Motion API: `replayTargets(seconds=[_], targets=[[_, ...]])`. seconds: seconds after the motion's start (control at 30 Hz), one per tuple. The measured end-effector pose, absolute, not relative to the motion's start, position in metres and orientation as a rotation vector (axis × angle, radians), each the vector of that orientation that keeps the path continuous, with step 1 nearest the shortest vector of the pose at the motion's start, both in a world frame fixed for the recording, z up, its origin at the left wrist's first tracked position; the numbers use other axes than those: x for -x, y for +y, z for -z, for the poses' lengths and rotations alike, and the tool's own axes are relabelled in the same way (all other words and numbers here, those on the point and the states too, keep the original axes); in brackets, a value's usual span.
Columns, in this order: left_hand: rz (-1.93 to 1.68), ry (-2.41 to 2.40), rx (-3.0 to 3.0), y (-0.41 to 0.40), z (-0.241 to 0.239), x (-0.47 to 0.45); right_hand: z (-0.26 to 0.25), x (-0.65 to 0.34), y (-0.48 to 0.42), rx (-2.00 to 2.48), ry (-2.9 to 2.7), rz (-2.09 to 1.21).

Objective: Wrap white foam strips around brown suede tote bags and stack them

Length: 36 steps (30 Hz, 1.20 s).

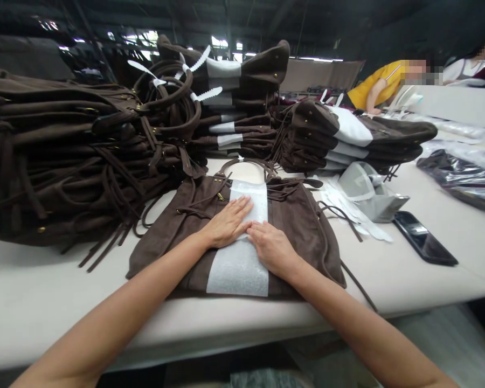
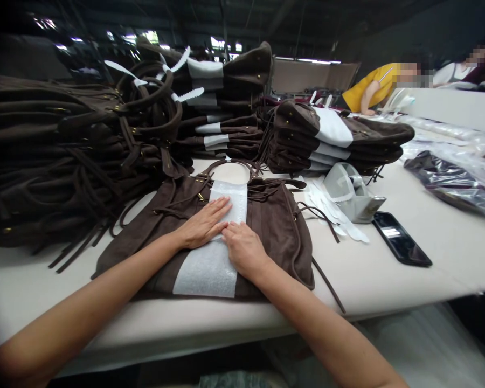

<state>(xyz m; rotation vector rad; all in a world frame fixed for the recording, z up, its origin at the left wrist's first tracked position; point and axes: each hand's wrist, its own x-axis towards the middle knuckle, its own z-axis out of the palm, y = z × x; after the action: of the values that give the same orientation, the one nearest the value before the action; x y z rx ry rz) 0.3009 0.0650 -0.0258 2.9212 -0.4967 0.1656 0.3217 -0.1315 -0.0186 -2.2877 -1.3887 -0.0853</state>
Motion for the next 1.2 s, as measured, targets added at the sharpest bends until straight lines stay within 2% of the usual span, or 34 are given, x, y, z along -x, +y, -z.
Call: replayTargets(seconds=[0.23,0.4,0.5,0.57,0.83,0.93,1.07,1.2], targets=[[-0.111,-0.548,-2.963,0.064,0.026,-0.3,0.01,-0.319,-0.136,2.231,-1.301,-0.014],[-0.124,-0.584,-3.018,0.061,0.024,-0.298,-0.012,-0.348,-0.144,2.27,-0.772,0.028],[-0.162,-0.6,-3.033,0.061,0.024,-0.297,-0.025,-0.377,-0.137,2.461,-0.592,-0.148],[-0.193,-0.603,-3.039,0.061,0.024,-0.297,-0.028,-0.391,-0.125,2.5,-0.579,-0.26],[-0.338,-0.63,-3.026,0.061,0.026,-0.299,-0.011,-0.4,-0.084,2.44,-0.465,-0.092],[-0.408,-0.658,-3.025,0.067,0.034,-0.303,-0.003,-0.405,-0.09,2.38,-0.399,-0.137],[-0.306,-0.731,-3.008,0.079,0.047,-0.315,0.005,-0.41,-0.104,2.306,-0.392,-0.253],[-0.275,-0.72,-2.972,0.081,0.044,-0.315,-0.011,-0.412,-0.138,2.254,-0.487,-0.308]])
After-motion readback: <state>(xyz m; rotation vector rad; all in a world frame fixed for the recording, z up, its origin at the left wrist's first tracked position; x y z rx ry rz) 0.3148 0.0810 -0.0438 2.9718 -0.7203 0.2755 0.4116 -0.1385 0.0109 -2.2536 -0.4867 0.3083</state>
